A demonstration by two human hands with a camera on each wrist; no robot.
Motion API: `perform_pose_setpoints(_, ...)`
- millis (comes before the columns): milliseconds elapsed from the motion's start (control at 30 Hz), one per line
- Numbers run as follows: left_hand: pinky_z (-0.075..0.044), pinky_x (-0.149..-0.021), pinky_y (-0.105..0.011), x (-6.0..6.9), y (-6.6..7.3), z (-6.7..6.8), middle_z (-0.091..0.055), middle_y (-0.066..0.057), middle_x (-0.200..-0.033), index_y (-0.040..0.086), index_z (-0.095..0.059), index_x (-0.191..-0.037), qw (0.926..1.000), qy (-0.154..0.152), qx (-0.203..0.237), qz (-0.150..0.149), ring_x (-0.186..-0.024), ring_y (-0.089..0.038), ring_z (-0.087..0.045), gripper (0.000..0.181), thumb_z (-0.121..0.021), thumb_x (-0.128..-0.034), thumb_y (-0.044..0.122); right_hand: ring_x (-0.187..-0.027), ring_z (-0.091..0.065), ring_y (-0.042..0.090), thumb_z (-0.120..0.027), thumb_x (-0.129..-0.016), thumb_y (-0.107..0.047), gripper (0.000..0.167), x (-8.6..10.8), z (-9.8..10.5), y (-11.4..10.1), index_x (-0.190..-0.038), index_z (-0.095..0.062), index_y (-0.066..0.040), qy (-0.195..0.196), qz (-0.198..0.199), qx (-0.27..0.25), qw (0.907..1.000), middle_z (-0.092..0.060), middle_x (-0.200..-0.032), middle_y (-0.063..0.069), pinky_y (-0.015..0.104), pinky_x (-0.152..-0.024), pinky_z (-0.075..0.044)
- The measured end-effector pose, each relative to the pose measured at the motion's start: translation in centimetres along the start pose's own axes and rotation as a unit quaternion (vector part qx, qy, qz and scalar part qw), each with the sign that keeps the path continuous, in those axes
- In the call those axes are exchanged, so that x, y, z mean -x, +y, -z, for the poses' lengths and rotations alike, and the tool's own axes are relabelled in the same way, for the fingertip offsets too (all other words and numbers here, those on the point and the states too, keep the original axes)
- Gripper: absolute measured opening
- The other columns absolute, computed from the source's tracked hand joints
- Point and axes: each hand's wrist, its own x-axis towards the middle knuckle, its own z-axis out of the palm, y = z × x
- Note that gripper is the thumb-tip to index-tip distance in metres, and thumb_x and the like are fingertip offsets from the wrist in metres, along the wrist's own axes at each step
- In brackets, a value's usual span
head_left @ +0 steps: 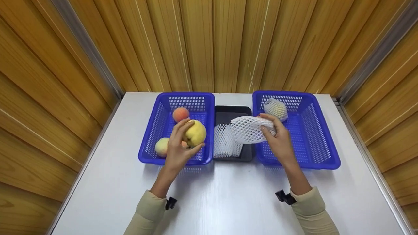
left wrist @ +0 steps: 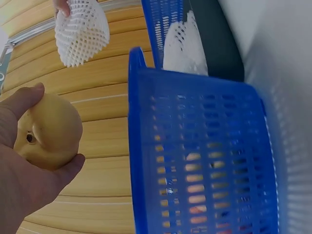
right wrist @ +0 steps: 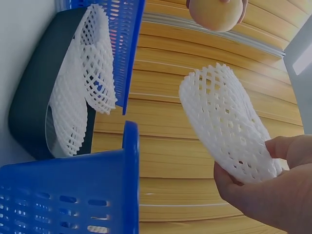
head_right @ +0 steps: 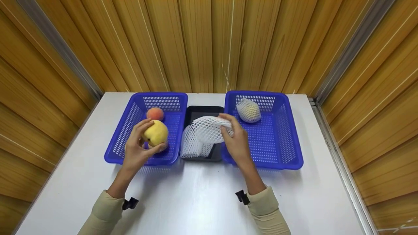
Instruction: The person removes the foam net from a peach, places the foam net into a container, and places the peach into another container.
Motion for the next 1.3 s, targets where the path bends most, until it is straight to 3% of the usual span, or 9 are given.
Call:
perform_pose_setpoints(133,-0.045,-0.111,-0.045,-0.1,-0.3,0.9,-0.047,-0.015,-0.148,0.011,-0.060,-0.137,0.9995,-0.020,-0.018,0.018,-0.136,-0.029,-0.047,0.072,-0.092,-0.0732,0.009,-0.109,-0.066,0.021,-0.063,-0.097,0.002,0.046,-0.2,-0.2,0.3,-0.142,-0.055,-0.007,0.025,0.003,0.040,0.9989,-0.067,-0.130,0.014,0.018,-0.080,-0.056)
perform_pose_setpoints(333,-0.048,-0.107,-0.047,-0.9,-0.9,2.9,-0.049,-0.016,-0.145,0.012,-0.060,-0.137,0.9968,-0.031,-0.070,0.022,-0.133,-0.031,-0.050,0.072,-0.093,-0.0730,0.011,-0.102,-0.070,0.024,-0.071,-0.094,-0.003,0.028,-0.3,-1.2,0.5,-0.121,-0.072,-0.008,0.059,0.029,0.123,0.9903,-0.073,-0.118,0.013,0.013,-0.075,-0.053)
perform_pose_setpoints(500,-0.048,-0.107,-0.047,-2.0,-2.0,4.7,-0.049,-0.017,-0.144,0.008,-0.060,-0.136,0.9928,-0.045,-0.109,0.022,-0.133,-0.033,-0.049,0.073,-0.093,-0.0714,0.009,-0.099,-0.071,0.022,-0.072,-0.093,-0.004,0.025,-0.5,-2.5,0.5,-0.118,-0.076,-0.010,0.069,0.056,0.142,0.9859,-0.075,-0.115,0.008,0.014,-0.076,-0.051)
perform_pose_setpoints(667,-0.044,-0.110,-0.048,-3.3,-3.2,5.9,-0.050,-0.016,-0.142,0.006,-0.061,-0.134,0.9863,-0.071,-0.145,0.036,-0.132,-0.034,-0.049,0.071,-0.093,-0.0702,0.007,-0.112,-0.067,0.027,-0.067,-0.095,0.001,0.030,-0.9,-3.6,0.7,-0.125,-0.072,-0.005,0.061,0.070,0.141,0.9856,-0.071,-0.125,0.013,0.032,-0.092,-0.055)
perform_pose_setpoints(800,-0.043,-0.109,-0.052,-4.1,-4.3,6.4,-0.051,-0.018,-0.141,0.004,-0.061,-0.134,0.9806,-0.091,-0.167,0.047,-0.131,-0.037,-0.049,0.071,-0.093,-0.0703,0.006,-0.129,-0.058,0.031,-0.060,-0.098,0.004,0.036,-1.5,-4.4,0.8,-0.133,-0.066,-0.002,0.047,0.080,0.132,0.9869,-0.064,-0.135,0.016,0.042,-0.107,-0.048)
perform_pose_setpoints(900,-0.041,-0.109,-0.054,-4.6,-5.3,6.7,-0.051,-0.018,-0.141,0.004,-0.060,-0.135,0.9760,-0.108,-0.177,0.066,-0.131,-0.038,-0.048,0.071,-0.092,-0.0719,0.007,-0.133,-0.053,0.035,-0.057,-0.098,0.008,0.039,-2.3,-5.0,1.0,-0.135,-0.064,-0.002,0.045,0.113,0.154,0.9805,-0.061,-0.139,0.018,0.047,-0.111,-0.044)
perform_pose_setpoints(1000,-0.040,-0.109,-0.053,-5.1,-6.3,7.3,-0.051,-0.019,-0.140,0.004,-0.059,-0.136,0.9692,-0.132,-0.187,0.090,-0.130,-0.038,-0.048,0.070,-0.091,-0.0746,0.010,-0.133,-0.050,0.039,-0.057,-0.096,0.011,0.042,-3.1,-5.6,1.2,-0.135,-0.065,-0.002,0.049,0.158,0.211,0.9635,-0.060,-0.140,0.019,0.051,-0.113,-0.040)
perform_pose_setpoints(1100,-0.040,-0.109,-0.054,-5.5,-7.2,7.8,-0.051,-0.021,-0.140,0.003,-0.058,-0.137,0.9600,-0.158,-0.201,0.113,-0.130,-0.040,-0.047,0.069,-0.090,-0.0759,0.011,-0.131,-0.051,0.040,-0.060,-0.094,0.010,0.041,-4.0,-6.2,1.5,-0.133,-0.067,-0.003,0.047,0.191,0.288,0.9372,-0.060,-0.140,0.018,0.053,-0.112,-0.040)
perform_pose_setpoints(1300,-0.041,-0.105,-0.059,-6.0,-8.8,7.6,-0.049,-0.024,-0.141,0.004,-0.057,-0.137,0.9356,-0.184,-0.265,0.144,-0.126,-0.047,-0.046,0.066,-0.086,-0.0783,0.012,-0.135,-0.049,0.039,-0.063,-0.092,0.006,0.044,-5.5,-8.4,2.6,-0.133,-0.067,-0.008,-0.006,0.186,0.453,0.8716,-0.056,-0.145,0.017,0.055,-0.112,-0.040)
